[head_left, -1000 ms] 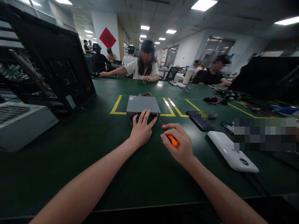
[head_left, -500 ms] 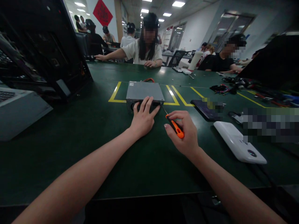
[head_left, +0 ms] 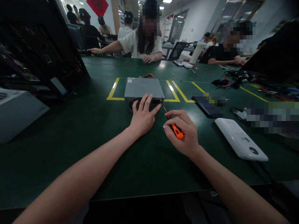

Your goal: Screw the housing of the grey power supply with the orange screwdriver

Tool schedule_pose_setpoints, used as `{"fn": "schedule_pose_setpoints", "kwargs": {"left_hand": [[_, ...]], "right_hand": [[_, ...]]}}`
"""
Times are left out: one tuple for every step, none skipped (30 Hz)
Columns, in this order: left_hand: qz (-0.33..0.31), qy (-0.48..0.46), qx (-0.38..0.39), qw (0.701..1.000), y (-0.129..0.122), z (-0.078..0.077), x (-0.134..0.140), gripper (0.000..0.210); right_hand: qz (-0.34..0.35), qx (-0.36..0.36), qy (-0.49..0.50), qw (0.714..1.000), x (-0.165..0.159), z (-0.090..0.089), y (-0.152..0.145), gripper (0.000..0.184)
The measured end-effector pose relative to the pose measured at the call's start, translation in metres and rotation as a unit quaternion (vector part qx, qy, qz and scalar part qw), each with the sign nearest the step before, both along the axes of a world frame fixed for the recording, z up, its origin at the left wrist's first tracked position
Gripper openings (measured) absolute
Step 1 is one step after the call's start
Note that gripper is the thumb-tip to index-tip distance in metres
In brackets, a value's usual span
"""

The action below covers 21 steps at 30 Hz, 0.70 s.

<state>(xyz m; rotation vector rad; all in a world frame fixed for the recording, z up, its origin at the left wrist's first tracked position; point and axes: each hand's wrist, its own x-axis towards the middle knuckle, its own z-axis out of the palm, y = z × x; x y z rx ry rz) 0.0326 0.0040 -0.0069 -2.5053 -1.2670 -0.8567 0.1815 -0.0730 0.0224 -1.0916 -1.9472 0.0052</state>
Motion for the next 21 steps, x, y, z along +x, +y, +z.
{"fn": "schedule_pose_setpoints", "kwargs": {"left_hand": [[0.0,0.002,0.0,1.0,0.0,0.0,0.0,0.05],[-0.001,0.005,-0.001,1.0,0.0,0.001,0.0,0.051],[-0.002,0.006,-0.002,1.0,0.001,0.001,0.0,0.052],[-0.003,0.008,-0.003,1.0,0.001,0.001,-0.001,0.052],[-0.004,0.011,-0.004,1.0,0.001,0.001,-0.001,0.053],[-0.004,0.015,-0.003,1.0,0.002,0.002,-0.001,0.053],[-0.003,0.018,-0.001,1.0,0.002,0.002,0.0,0.053],[-0.001,0.021,0.001,1.0,0.002,0.002,0.0,0.053],[0.002,0.024,0.003,1.0,0.002,0.002,0.0,0.053],[0.005,0.026,0.005,1.0,0.002,0.002,0.0,0.053],[0.007,0.027,0.008,1.0,0.002,0.003,0.0,0.053],[0.008,0.028,0.01,1.0,0.002,0.003,0.001,0.052],[0.007,0.028,0.012,0.999,0.002,0.004,0.001,0.052],[0.006,0.029,0.013,0.999,0.001,0.005,0.001,0.052],[0.005,0.029,0.014,0.999,0.001,0.006,0.001,0.051],[0.004,0.029,0.014,0.999,0.0,0.007,0.001,0.051],[0.004,0.029,0.013,0.999,0.0,0.008,0.002,0.051],[0.004,0.029,0.012,0.999,-0.001,0.009,0.002,0.051],[0.006,0.029,0.011,0.999,-0.001,0.01,0.002,0.051],[0.008,0.03,0.009,0.999,0.0,0.011,0.002,0.052],[0.01,0.03,0.006,0.999,0.0,0.012,0.002,0.052]], "right_hand": [[-0.01,0.001,-0.001,1.0,0.0,0.0,0.0,0.007],[-0.021,0.002,0.007,1.0,0.0,0.0,0.0,0.012],[-0.028,0.004,0.025,0.999,0.001,0.0,0.001,0.018],[-0.032,0.007,0.045,0.998,0.001,0.0,0.001,0.023],[-0.032,0.011,0.063,0.997,0.002,0.0,0.002,0.027],[-0.029,0.015,0.074,0.997,0.002,0.0,0.002,0.029],[-0.025,0.019,0.078,0.996,0.003,0.0,0.003,0.029],[-0.021,0.02,0.072,0.997,0.003,0.0,0.003,0.028],[-0.018,0.021,0.062,0.998,0.004,0.0,0.003,0.026],[-0.016,0.02,0.052,0.998,0.004,0.001,0.004,0.025],[-0.015,0.018,0.043,0.999,0.004,0.001,0.004,0.024],[-0.014,0.017,0.039,0.999,0.004,0.001,0.004,0.023],[-0.013,0.016,0.038,0.999,0.004,0.002,0.004,0.022],[-0.013,0.015,0.041,0.999,0.004,0.002,0.004,0.021],[-0.014,0.013,0.048,0.999,0.004,0.002,0.004,0.02],[-0.015,0.012,0.06,0.998,0.005,0.003,0.004,0.02],[-0.015,0.012,0.075,0.997,0.005,0.003,0.004,0.019],[-0.014,0.014,0.092,0.996,0.006,0.003,0.003,0.019],[-0.013,0.02,0.112,0.993,0.007,0.003,0.002,0.019],[-0.012,0.031,0.137,0.99,0.008,0.004,0.0,0.019],[-0.013,0.043,0.168,0.985,0.009,0.005,-0.003,0.019]]}}
